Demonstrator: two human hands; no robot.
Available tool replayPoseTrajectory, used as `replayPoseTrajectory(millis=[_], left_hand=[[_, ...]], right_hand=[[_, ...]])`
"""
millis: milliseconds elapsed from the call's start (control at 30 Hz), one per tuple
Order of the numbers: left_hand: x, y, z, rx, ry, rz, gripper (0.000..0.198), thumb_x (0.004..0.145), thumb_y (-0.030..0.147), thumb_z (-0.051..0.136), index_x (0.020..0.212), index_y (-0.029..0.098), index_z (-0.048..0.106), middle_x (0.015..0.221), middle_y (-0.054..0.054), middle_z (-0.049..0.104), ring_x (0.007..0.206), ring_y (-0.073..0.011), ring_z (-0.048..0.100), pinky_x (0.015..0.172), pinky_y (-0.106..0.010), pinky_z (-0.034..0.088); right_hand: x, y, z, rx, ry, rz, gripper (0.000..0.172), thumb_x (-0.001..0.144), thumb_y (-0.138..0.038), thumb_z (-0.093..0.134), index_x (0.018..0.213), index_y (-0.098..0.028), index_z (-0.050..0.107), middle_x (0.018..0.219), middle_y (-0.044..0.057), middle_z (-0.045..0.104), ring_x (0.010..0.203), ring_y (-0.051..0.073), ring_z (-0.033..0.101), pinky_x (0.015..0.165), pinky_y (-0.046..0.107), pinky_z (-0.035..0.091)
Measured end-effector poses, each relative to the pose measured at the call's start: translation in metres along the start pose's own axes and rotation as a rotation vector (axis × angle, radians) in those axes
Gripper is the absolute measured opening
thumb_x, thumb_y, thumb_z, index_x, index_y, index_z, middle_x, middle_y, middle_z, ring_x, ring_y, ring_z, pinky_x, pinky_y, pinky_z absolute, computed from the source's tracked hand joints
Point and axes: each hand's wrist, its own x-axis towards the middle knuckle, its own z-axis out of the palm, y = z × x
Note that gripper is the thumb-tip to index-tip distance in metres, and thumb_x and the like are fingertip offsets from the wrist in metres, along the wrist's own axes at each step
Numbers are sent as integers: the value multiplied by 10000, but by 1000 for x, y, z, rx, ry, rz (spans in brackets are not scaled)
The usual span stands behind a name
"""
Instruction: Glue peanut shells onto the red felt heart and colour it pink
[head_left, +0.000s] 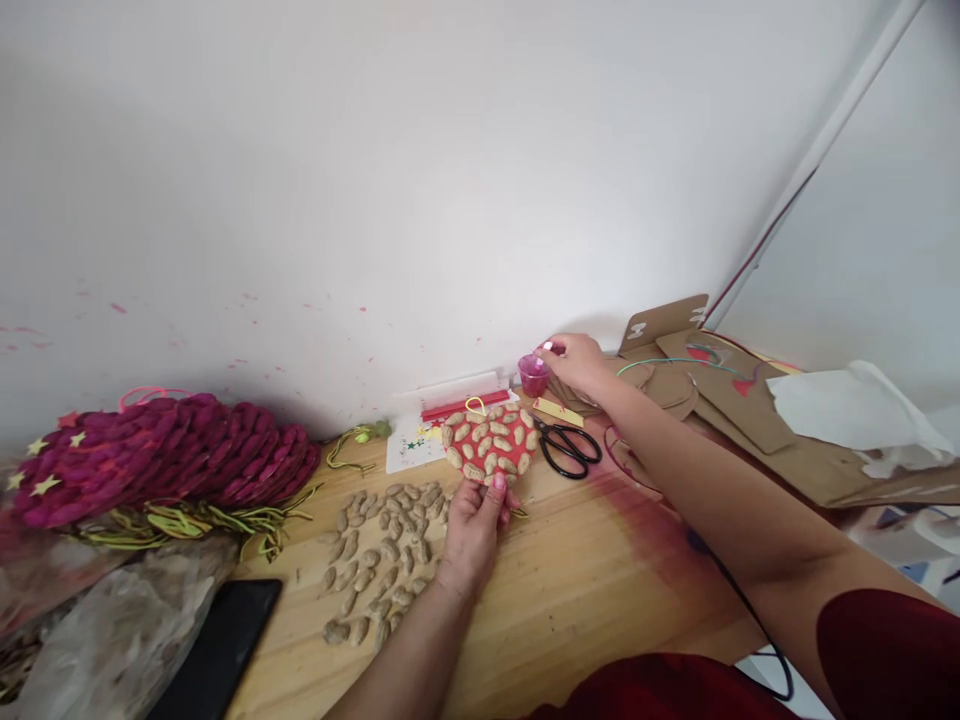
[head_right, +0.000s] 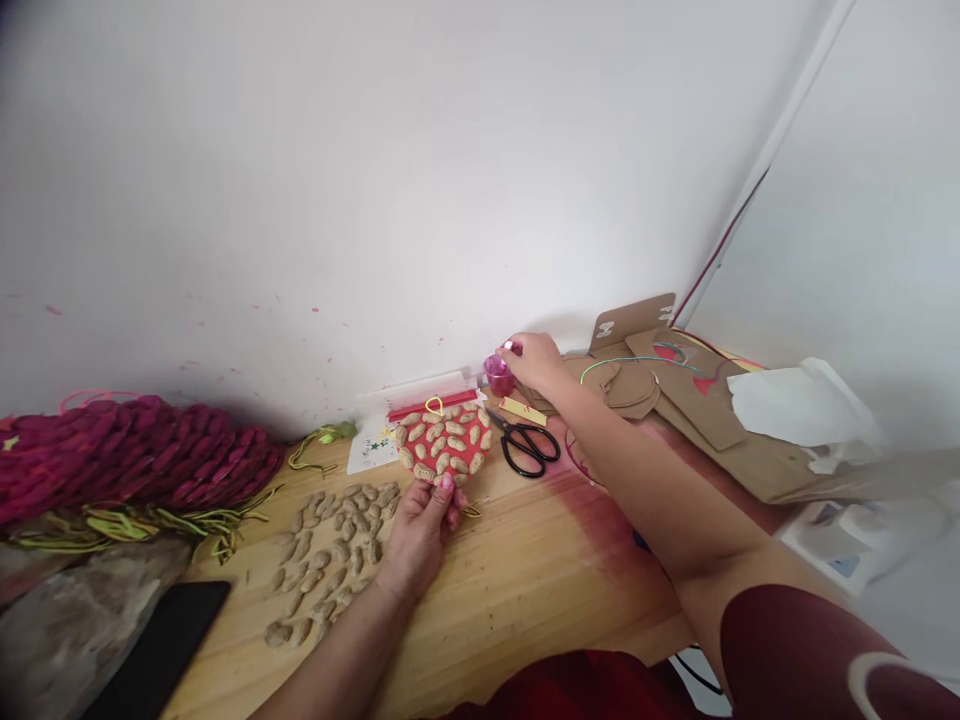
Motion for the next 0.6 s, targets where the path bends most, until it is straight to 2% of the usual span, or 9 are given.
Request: replayPoseTrajectory(millis=[133,233,267,333,400,467,533,600], left_hand=[[1,1,1,11,-4,-5,495,744,581,793,825,172,526,611,33,614,454,-46,402,449,-182,260],[0,1,1,10,15,-15,510,713,583,816,799,177,520,586,41,596,447,-46,386,446,-185,255],[0,1,2,5,22,-15,516,699,584,826,789,179,518,581,44,588,451,-47,385,447,-186,256],[-1,2,3,-11,22,-11,513,690,577,835,770,181,518,576,51,566,469,-51,392,459,-188,270],[-2,1,3,-23,15,-4,490,701,557,835,767,182,528,577,59,544,488,-55,396,474,-190,285],[-2,0,3,-20,5,13,452,722,530,829,785,181,549,597,60,544,503,-59,398,490,-194,300],[-2,-2,3,4,-7,41,416,744,508,818,812,181,570,617,57,556,512,-64,401,504,-202,313],[-2,-3,2,51,-19,66,396,767,509,796,802,183,574,603,56,553,508,-72,400,509,-213,316]], right_hand=[[-12,-3,-15,152,107,72,321,914,-397,569,925,-146,769,815,69,729,732,194,610,658,293,402],[-27,-12,-28,297,138,82,387,949,-454,504,982,-149,740,773,40,682,675,162,577,613,277,413],[-34,-18,-31,373,130,72,398,957,-473,490,988,-162,735,771,30,670,667,151,575,614,270,426],[-50,-34,-36,750,73,56,368,898,-527,610,949,-189,743,748,20,641,652,147,563,620,276,444],[-69,-52,-37,904,13,54,368,856,-568,672,900,-210,747,723,20,616,654,154,560,633,287,462],[-88,-69,-36,947,-33,9,354,864,-570,674,919,-228,748,775,31,643,731,175,592,671,296,479],[-104,-80,-33,933,2,-51,328,875,-568,666,905,-249,741,844,39,670,829,207,623,720,316,501],[-117,-85,-29,904,14,-76,281,911,-536,636,965,-281,740,835,41,669,875,237,643,708,335,510]])
